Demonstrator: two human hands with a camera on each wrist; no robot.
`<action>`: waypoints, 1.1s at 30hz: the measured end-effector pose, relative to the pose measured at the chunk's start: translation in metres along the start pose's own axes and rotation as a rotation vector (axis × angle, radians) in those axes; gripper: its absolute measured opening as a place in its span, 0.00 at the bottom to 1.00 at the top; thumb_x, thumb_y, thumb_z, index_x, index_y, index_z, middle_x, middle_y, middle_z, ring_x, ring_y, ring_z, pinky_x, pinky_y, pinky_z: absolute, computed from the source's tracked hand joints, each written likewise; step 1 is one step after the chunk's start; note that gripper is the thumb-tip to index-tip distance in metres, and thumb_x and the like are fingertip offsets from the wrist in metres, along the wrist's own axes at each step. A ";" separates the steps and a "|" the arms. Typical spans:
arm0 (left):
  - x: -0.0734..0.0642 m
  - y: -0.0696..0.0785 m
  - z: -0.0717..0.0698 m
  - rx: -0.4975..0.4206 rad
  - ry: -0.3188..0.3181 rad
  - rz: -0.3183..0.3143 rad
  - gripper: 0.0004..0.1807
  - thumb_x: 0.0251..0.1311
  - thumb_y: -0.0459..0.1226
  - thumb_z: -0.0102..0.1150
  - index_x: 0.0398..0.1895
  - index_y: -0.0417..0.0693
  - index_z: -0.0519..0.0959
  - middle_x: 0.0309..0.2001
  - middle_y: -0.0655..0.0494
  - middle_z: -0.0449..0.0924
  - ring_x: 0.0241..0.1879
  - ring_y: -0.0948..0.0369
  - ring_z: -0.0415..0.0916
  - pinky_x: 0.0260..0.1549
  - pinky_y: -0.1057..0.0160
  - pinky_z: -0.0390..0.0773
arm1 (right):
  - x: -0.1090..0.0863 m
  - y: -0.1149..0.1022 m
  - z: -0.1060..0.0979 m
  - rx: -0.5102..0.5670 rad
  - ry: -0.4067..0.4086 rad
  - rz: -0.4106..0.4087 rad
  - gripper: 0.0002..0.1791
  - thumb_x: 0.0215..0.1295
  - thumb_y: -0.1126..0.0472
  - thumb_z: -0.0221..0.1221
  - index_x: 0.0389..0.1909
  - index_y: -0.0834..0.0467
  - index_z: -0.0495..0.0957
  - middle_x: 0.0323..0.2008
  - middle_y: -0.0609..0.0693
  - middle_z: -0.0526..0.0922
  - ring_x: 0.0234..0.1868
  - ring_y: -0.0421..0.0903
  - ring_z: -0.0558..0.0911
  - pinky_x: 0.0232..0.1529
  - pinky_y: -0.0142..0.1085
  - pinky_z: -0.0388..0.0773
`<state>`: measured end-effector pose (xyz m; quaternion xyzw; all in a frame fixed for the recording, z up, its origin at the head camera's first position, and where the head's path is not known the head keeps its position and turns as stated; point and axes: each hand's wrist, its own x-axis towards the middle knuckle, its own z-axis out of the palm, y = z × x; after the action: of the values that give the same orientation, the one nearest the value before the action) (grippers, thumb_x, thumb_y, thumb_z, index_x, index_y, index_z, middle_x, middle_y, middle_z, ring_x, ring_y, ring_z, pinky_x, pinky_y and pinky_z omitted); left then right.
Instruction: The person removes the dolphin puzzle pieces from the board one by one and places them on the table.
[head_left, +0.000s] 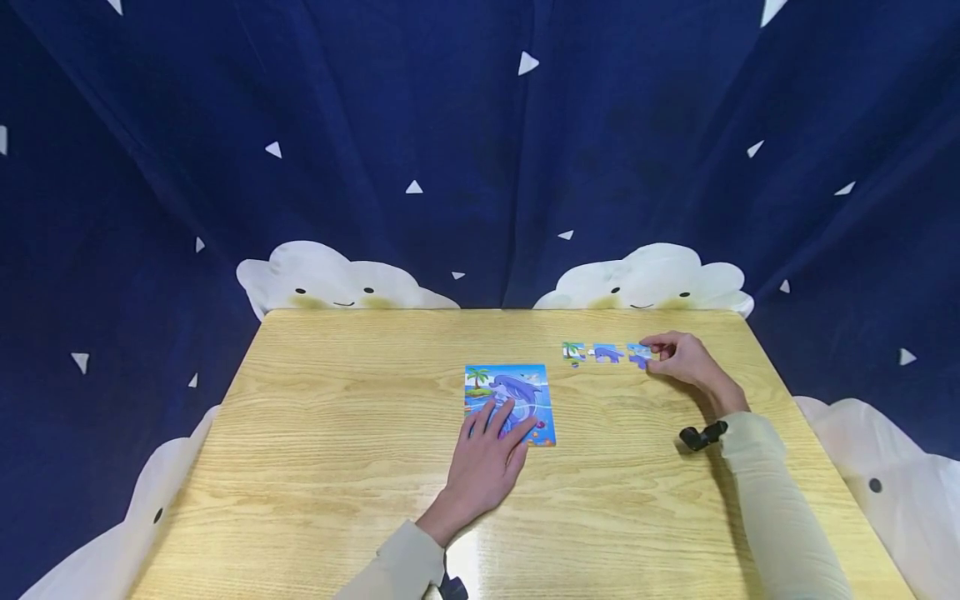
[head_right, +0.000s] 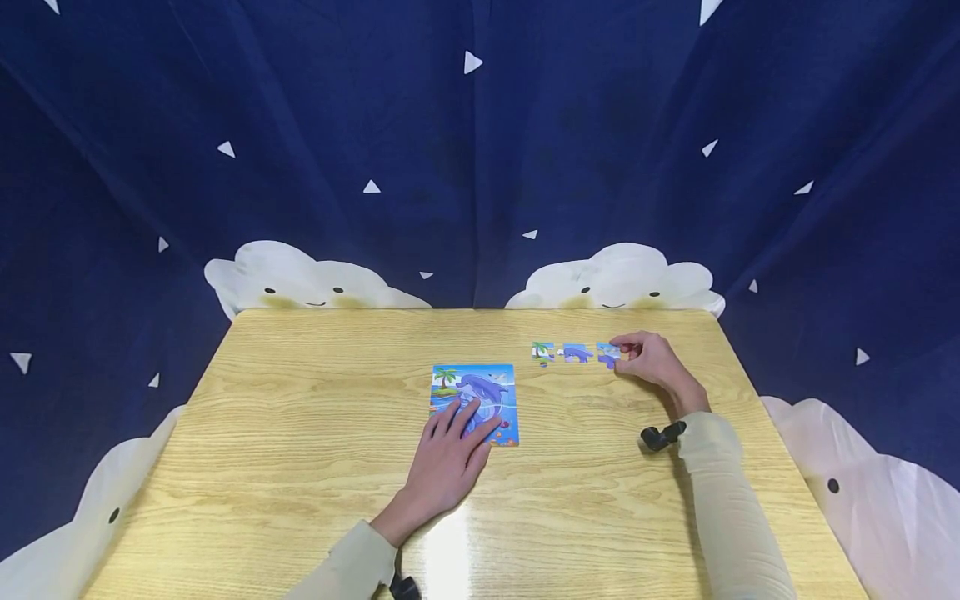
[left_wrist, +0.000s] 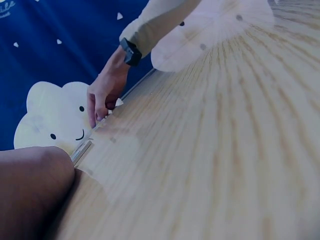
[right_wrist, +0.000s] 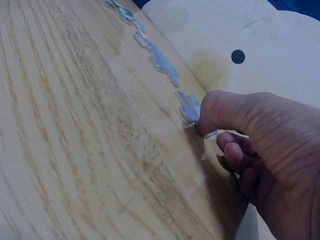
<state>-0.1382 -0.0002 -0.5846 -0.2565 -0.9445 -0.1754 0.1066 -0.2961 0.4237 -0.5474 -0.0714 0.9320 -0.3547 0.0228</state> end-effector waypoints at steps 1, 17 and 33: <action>0.000 0.000 0.000 0.004 0.002 0.002 0.24 0.81 0.51 0.40 0.76 0.74 0.71 0.79 0.53 0.63 0.80 0.46 0.54 0.73 0.43 0.56 | 0.000 0.000 0.000 0.002 -0.002 0.002 0.26 0.54 0.70 0.73 0.57 0.68 0.83 0.33 0.58 0.79 0.31 0.43 0.72 0.31 0.30 0.69; 0.001 0.000 -0.001 0.006 -0.005 0.010 0.25 0.81 0.49 0.39 0.77 0.73 0.70 0.79 0.52 0.63 0.80 0.45 0.54 0.73 0.43 0.56 | -0.013 -0.010 0.009 0.023 0.108 -0.031 0.24 0.59 0.67 0.71 0.58 0.67 0.82 0.41 0.59 0.79 0.34 0.45 0.73 0.31 0.28 0.70; 0.002 0.000 0.001 0.002 -0.001 0.017 0.27 0.80 0.44 0.36 0.77 0.72 0.70 0.76 0.52 0.64 0.77 0.46 0.57 0.71 0.43 0.58 | -0.039 -0.070 0.066 0.193 0.200 -0.328 0.13 0.61 0.77 0.68 0.47 0.71 0.85 0.32 0.58 0.81 0.28 0.44 0.73 0.27 0.26 0.70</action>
<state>-0.1395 0.0012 -0.5848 -0.2643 -0.9426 -0.1736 0.1076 -0.2431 0.3349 -0.5507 -0.1839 0.8673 -0.4464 -0.1211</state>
